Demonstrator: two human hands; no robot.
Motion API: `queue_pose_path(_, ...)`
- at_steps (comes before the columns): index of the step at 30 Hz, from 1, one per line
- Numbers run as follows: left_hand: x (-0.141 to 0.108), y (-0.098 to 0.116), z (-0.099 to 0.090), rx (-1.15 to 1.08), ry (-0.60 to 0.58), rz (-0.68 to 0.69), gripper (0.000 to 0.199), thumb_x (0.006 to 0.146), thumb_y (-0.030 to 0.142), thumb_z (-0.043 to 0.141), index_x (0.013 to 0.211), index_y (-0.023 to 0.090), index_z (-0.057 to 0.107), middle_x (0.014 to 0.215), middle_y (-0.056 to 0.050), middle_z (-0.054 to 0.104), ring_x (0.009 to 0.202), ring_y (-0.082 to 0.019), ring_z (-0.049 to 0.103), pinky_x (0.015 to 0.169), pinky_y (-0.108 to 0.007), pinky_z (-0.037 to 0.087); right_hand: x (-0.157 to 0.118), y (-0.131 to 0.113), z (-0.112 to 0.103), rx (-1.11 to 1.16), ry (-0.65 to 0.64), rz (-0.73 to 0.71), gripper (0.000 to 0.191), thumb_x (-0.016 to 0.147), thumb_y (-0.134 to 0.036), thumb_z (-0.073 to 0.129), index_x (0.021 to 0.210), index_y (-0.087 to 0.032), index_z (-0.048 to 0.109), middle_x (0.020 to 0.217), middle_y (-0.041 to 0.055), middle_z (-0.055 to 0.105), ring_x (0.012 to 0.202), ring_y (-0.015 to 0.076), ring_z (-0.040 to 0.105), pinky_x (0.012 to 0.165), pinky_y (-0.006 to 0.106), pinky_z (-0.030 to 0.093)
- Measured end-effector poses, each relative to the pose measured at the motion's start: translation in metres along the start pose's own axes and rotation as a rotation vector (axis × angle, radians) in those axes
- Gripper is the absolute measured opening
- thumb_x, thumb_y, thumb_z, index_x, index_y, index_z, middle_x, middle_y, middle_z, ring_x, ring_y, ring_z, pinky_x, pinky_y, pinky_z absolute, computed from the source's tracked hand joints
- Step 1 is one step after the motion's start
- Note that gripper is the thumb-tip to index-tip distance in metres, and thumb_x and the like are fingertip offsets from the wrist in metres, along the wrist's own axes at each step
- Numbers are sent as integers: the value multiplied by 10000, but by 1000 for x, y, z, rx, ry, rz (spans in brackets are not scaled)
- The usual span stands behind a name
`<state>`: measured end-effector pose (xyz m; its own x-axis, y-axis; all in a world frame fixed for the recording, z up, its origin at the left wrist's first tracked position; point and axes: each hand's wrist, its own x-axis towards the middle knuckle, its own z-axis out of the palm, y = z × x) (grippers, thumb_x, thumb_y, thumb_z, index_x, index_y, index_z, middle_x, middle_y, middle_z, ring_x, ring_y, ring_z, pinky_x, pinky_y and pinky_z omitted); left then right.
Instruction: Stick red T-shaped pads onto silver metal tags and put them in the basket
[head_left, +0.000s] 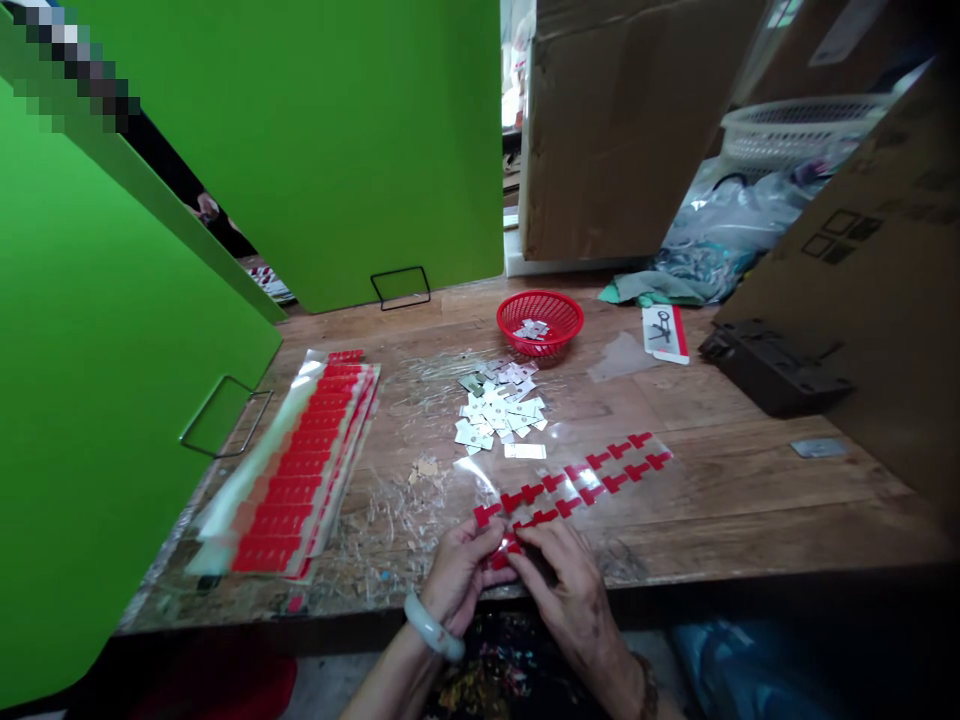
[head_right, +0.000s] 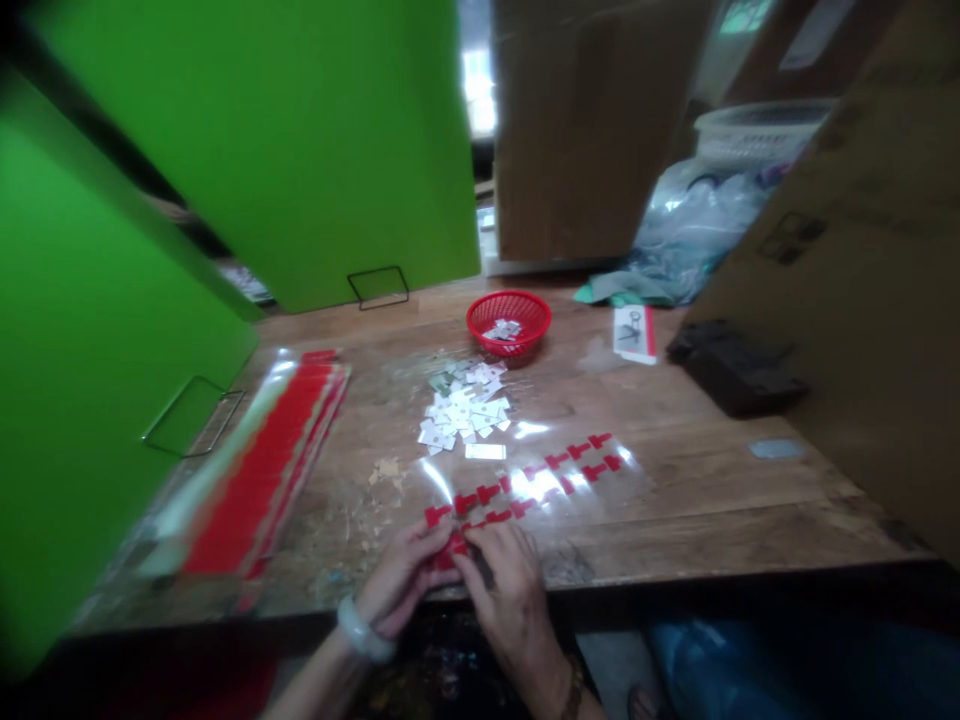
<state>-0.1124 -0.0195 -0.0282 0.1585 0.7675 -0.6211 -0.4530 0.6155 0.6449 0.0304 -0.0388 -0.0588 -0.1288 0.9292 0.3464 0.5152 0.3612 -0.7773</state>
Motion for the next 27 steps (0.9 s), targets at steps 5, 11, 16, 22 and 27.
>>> queue_pose_path(5, 1, -3, 5, -10, 69, 56, 249, 618, 275, 776, 756, 123, 636, 718, -35, 671, 644, -140, 622, 618, -271, 522, -1, 0, 1, -5, 2, 31, 105, 855, -185, 544, 905, -219, 630, 809, 48, 610, 776, 207, 555, 722, 346, 439)
queue_pose_path(11, 3, -6, 8, 43, 111, 83, 269, 619, 298, 768, 761, 124, 619, 684, -16, 650, 616, -128, 605, 584, -247, 497, -2, 4, 7, 122, 33, 124, 95, 852, -215, 549, 768, -215, 595, 768, 34, 586, 751, 195, 546, 680, 310, 440)
queue_pose_path(16, 7, -9, 5, 58, 107, 68, 281, 639, 308, 752, 798, 117, 621, 688, -17, 642, 610, -128, 596, 591, -267, 505, -3, 5, 11, 225, 12, 162, 144, 857, -203, 533, 713, -210, 538, 747, 18, 551, 728, 173, 532, 656, 279, 438)
queue_pose_path(22, 7, -10, 5, 50, 100, 77, 288, 647, 309, 747, 814, 110, 623, 671, -13, 625, 578, -117, 582, 584, -266, 506, -5, 5, 12, 209, 93, 189, 108, 842, -192, 553, 945, -218, 538, 845, 23, 532, 754, 167, 515, 684, 276, 450)
queue_pose_path(27, 10, -13, 5, 16, 96, 102, 280, 664, 297, 736, 838, 112, 617, 736, -47, 659, 613, -133, 602, 588, -270, 506, -6, 6, 8, 190, 22, 125, 125, 857, -187, 544, 968, -233, 575, 910, 36, 539, 844, 175, 539, 747, 283, 460)
